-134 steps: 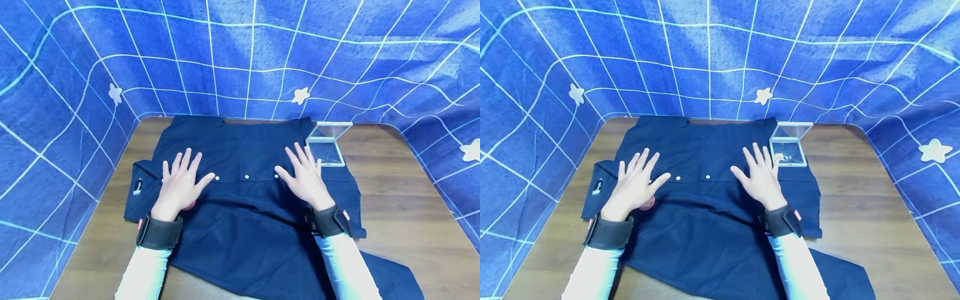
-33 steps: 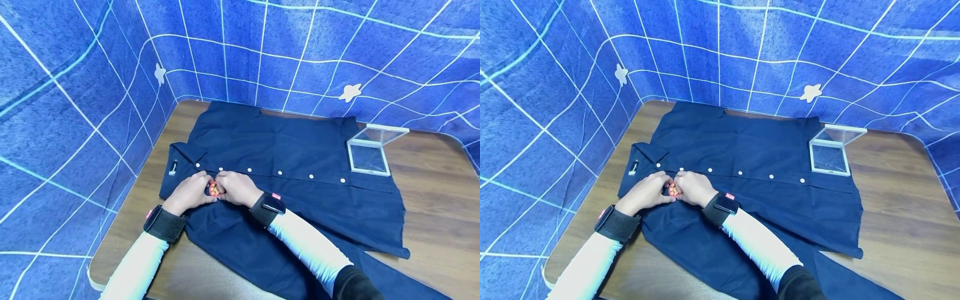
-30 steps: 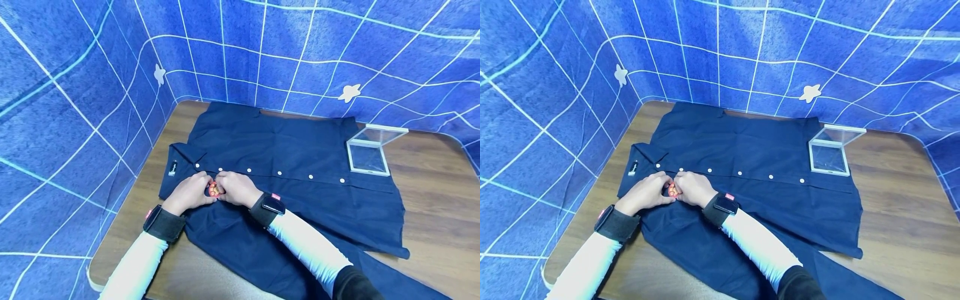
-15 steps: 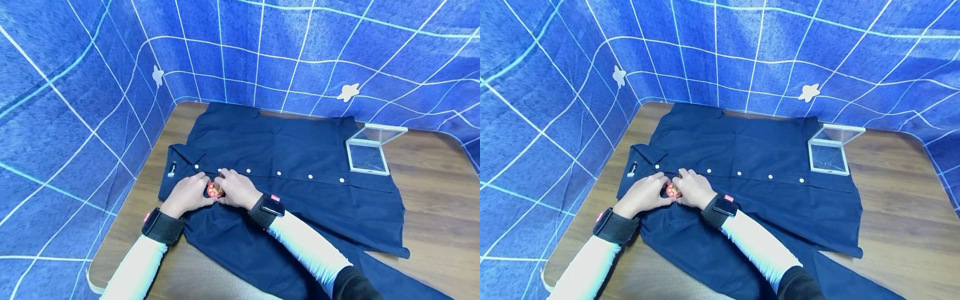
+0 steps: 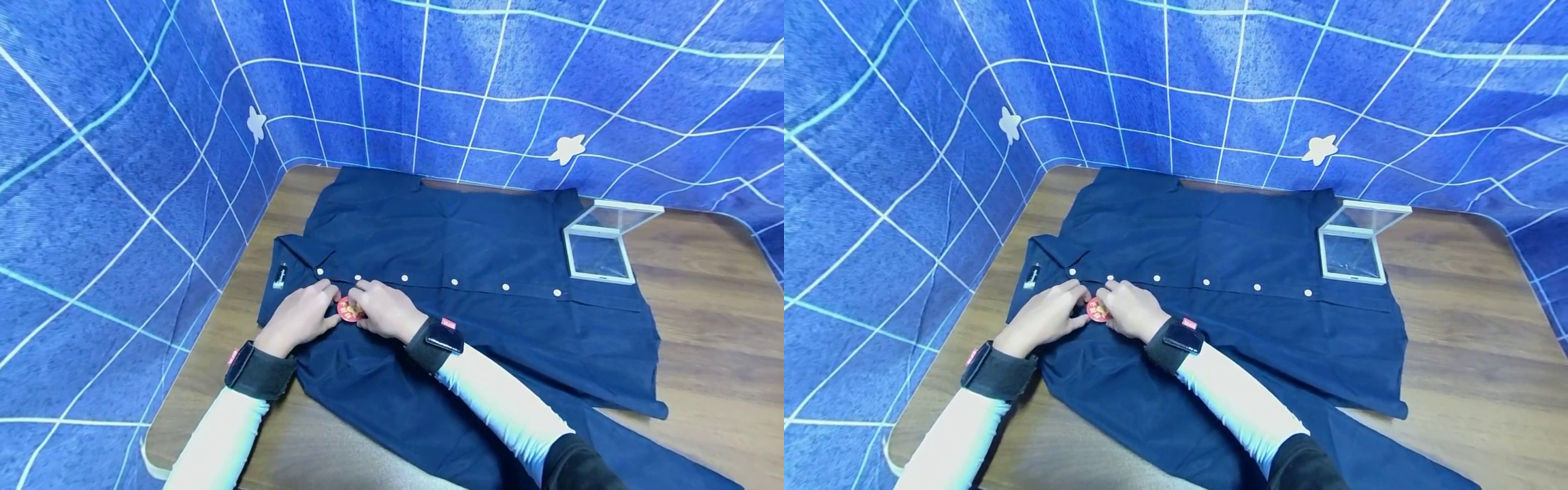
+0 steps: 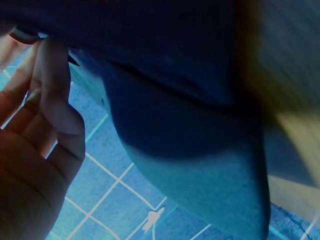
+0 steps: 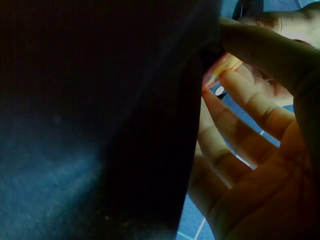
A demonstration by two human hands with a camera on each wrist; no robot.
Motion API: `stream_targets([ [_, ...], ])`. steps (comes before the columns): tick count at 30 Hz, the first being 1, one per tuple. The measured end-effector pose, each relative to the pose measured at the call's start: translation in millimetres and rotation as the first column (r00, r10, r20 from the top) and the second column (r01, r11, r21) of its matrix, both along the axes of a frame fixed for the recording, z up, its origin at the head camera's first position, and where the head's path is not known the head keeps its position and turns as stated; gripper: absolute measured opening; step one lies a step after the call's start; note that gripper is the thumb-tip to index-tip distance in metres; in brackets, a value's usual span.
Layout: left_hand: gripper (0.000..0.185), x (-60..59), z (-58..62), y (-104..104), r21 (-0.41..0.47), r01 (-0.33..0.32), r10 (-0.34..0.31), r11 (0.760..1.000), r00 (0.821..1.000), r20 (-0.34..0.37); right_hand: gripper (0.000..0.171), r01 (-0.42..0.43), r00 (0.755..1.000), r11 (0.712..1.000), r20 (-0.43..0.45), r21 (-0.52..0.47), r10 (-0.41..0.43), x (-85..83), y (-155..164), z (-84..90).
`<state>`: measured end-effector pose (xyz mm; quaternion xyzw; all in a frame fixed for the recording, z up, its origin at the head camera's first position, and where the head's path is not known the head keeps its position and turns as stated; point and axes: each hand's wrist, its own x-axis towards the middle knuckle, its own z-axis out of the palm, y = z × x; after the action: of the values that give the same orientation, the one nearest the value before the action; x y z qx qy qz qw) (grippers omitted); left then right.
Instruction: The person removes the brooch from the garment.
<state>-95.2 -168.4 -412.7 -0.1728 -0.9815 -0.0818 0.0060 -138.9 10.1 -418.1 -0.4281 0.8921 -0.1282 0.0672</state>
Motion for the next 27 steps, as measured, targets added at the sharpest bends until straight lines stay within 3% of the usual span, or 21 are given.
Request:
stream_targets([
  [6, 0.021, -2.1, -2.9, -1.8, 0.025, 0.057, -0.054, 0.998, 0.995, -0.089, 0.024, -0.021, 1.000, 1.000, 0.011, -0.024, 0.021, -0.5, 1.4, -0.5],
  [12, 0.013, -3.3, -3.8, -3.7, 0.071, 0.149, -0.138, 0.986, 0.981, -0.137, 0.021, -0.026, 0.999, 0.999, 0.036, -0.037, 0.028, -1.2, 3.3, -1.4],
  [17, 0.011, -3.5, -3.2, -5.1, 0.090, 0.191, -0.172, 0.977, 0.967, -0.189, 0.022, -0.025, 0.999, 0.999, 0.043, -0.048, 0.027, -2.0, 6.5, 0.7],
  [20, 0.010, -4.1, -2.1, -5.0, 0.103, 0.197, -0.173, 0.975, 0.963, -0.209, 0.025, -0.016, 0.997, 0.999, 0.073, -0.052, 0.019, -4.0, 10.8, 3.9],
  [27, 0.009, -6.6, 1.4, -6.6, 0.146, 0.153, -0.121, 0.977, 0.971, -0.208, 0.027, 0.042, 0.993, 0.989, 0.112, -0.145, -0.026, -11.4, 26.7, 12.6],
])
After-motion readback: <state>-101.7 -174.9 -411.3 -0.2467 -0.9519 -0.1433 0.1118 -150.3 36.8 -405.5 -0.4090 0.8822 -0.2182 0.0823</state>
